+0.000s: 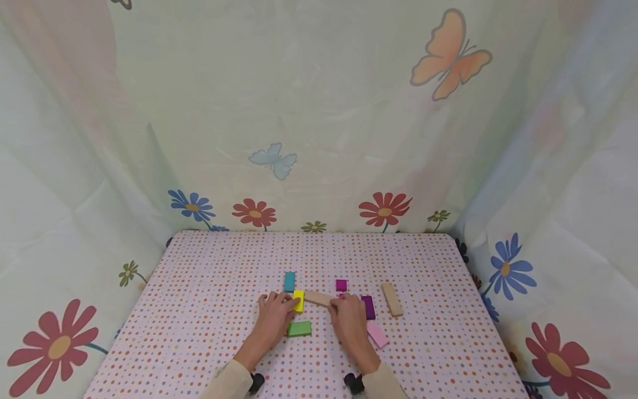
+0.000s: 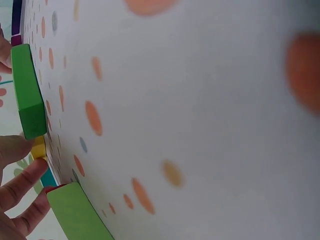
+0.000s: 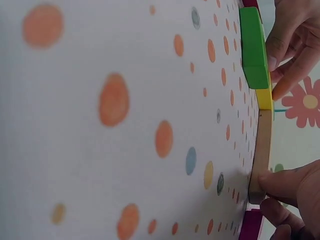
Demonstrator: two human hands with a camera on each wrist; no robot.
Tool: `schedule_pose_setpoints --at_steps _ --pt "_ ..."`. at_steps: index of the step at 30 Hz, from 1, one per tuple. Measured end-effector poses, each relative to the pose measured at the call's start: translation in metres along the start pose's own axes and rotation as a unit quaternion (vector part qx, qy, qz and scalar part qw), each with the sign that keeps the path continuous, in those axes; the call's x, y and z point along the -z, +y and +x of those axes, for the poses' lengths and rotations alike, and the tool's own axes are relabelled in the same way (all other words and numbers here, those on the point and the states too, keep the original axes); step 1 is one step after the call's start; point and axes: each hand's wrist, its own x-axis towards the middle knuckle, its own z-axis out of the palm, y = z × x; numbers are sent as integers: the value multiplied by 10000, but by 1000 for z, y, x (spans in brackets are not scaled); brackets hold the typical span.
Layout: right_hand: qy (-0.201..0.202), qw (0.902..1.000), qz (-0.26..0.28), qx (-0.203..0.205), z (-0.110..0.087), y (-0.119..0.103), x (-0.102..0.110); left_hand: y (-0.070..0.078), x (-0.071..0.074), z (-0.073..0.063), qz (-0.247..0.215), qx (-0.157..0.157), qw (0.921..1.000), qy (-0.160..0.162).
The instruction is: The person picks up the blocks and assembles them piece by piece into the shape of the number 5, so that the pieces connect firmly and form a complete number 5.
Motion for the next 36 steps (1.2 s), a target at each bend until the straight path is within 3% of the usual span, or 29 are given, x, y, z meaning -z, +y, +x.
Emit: schedule_pose_setpoints --at_steps 8,15,36 --pt "219 9993 16 310 8 4 -1 0 -3 2 26 -18 10000 28" --pt "222 9992 -139 290 13 2 -2 1 -3 3 -80 -96 9997 203" --pt "458 9983 -96 341 21 10 -9 3 -5 11 59 187 9998 -30"
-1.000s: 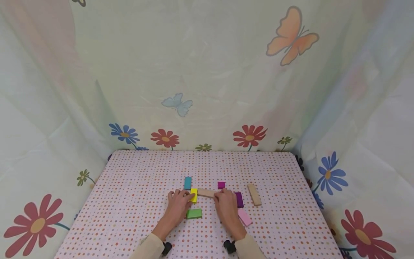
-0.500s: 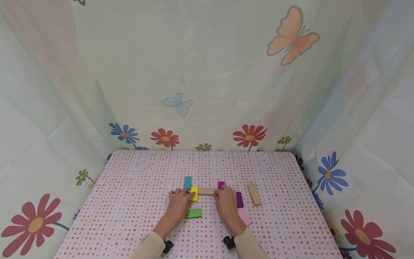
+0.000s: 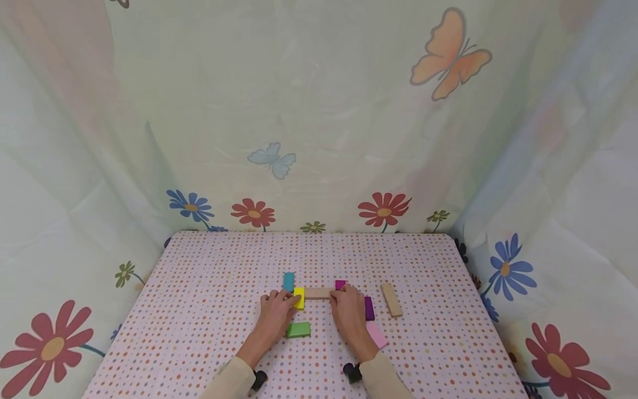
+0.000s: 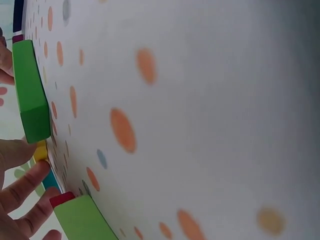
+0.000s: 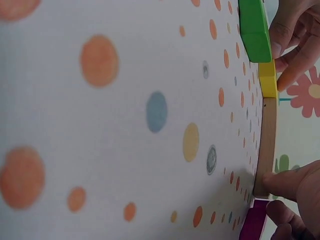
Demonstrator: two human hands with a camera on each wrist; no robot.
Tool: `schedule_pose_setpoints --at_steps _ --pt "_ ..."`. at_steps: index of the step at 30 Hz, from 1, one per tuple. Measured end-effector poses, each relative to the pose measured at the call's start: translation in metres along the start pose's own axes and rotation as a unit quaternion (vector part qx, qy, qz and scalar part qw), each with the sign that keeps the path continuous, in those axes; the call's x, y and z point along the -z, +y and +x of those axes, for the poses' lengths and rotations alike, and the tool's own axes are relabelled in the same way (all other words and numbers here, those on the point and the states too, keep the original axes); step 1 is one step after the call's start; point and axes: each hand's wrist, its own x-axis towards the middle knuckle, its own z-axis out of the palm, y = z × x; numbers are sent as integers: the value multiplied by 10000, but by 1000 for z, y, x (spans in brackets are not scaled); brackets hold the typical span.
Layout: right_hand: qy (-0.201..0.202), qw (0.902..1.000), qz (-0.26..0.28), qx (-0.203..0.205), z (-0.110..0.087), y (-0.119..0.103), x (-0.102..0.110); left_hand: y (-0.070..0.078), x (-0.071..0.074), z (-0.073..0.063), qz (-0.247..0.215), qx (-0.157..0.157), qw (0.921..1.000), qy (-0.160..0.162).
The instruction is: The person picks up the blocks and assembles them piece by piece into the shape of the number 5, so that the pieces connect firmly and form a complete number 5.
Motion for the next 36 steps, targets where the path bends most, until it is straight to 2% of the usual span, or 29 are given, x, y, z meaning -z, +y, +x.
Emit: schedule_pose_setpoints --at_steps 6,12,19,26,31,36 --pt "92 9998 203 0 -3 1 3 0 -2 -3 -59 36 10000 54" --pt "371 9987 346 -32 -5 9 15 -3 5 -2 -367 104 9990 223" --pt "426 9978 222 -453 -3 34 38 -16 15 10 -713 152 9971 204" --pt "771 9952 102 -596 -7 64 62 -28 16 17 -1053 526 9930 82" --pt "741 9889 326 -1246 -17 81 75 -34 13 18 -1295 793 9883 -110" --pt "444 9783 238 -2010 -30 93 80 -35 12 24 -1422 766 9867 -171"
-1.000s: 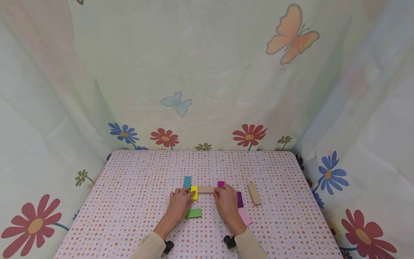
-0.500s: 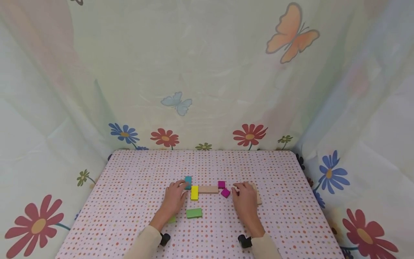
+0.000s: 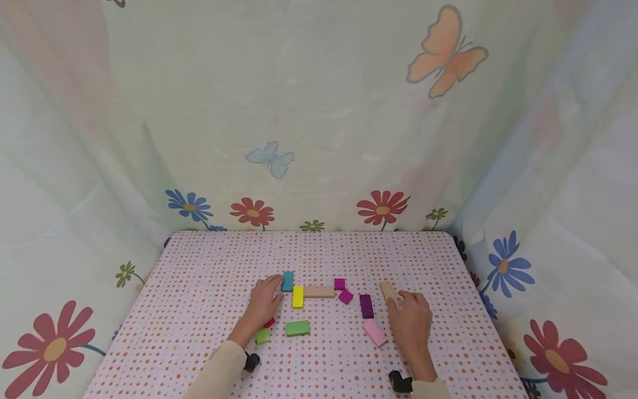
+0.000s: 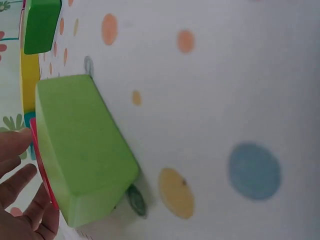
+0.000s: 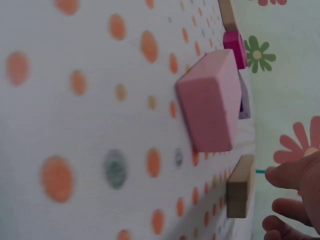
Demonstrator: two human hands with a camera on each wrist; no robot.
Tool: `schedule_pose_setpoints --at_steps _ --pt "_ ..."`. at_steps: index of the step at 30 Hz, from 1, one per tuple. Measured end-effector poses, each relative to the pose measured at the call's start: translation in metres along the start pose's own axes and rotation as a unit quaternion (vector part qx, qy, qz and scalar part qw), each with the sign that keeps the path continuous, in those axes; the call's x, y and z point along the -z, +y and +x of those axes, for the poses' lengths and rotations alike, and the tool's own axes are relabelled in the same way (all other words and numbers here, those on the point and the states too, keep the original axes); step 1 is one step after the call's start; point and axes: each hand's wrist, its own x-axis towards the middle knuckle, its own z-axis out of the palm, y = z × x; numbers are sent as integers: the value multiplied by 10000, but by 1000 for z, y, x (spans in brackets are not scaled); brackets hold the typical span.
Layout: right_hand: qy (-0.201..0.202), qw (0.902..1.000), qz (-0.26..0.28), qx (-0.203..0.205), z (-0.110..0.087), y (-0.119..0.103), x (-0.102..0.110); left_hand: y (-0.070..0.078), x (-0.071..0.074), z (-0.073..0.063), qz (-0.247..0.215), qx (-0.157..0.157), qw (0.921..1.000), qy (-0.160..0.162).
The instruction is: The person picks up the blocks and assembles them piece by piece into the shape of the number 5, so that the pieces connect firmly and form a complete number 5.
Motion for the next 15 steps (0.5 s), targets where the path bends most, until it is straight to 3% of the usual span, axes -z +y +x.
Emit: schedule_pose_setpoints --at_steps 5,15 --pt "-286 9984 -41 -477 -5 8 -3 -3 0 6 -13 -108 9999 -56" --pt "-369 9976 -14 -578 -9 7 -4 -4 -2 13 -124 -313 9993 -161"
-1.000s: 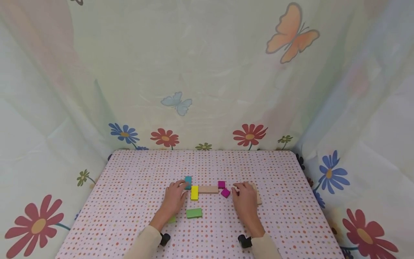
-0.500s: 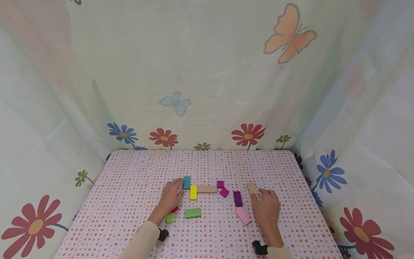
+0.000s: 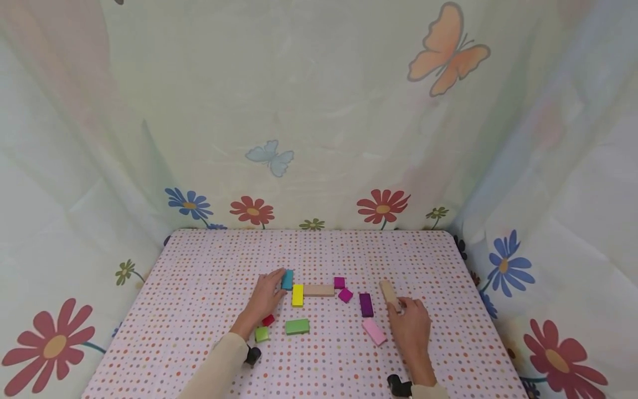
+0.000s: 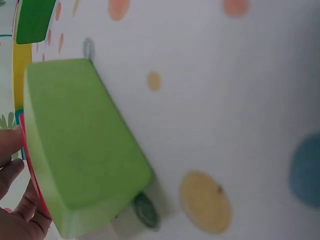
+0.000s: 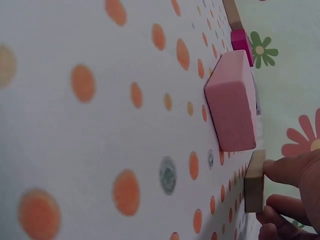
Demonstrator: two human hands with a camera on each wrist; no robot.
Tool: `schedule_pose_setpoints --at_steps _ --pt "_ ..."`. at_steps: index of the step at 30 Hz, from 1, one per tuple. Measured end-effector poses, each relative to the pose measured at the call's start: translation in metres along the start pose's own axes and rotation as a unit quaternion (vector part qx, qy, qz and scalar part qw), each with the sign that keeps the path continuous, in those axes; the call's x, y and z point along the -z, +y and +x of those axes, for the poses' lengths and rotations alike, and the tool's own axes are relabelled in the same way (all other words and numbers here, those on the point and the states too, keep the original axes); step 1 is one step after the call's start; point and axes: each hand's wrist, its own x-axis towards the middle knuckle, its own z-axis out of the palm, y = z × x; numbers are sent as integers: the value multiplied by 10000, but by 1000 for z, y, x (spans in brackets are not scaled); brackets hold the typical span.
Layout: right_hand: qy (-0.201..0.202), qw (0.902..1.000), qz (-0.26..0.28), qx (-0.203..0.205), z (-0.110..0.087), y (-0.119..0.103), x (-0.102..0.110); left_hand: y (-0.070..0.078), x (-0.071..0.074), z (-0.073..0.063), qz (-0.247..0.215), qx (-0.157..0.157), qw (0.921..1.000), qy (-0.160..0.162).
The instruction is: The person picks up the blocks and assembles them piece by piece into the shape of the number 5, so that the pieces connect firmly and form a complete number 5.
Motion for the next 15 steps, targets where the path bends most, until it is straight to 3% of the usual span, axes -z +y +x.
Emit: schedule_pose_setpoints --at_steps 15 --pt "-247 9994 -163 -174 -2 3 0 -4 -4 5 -16 236 9992 -326"
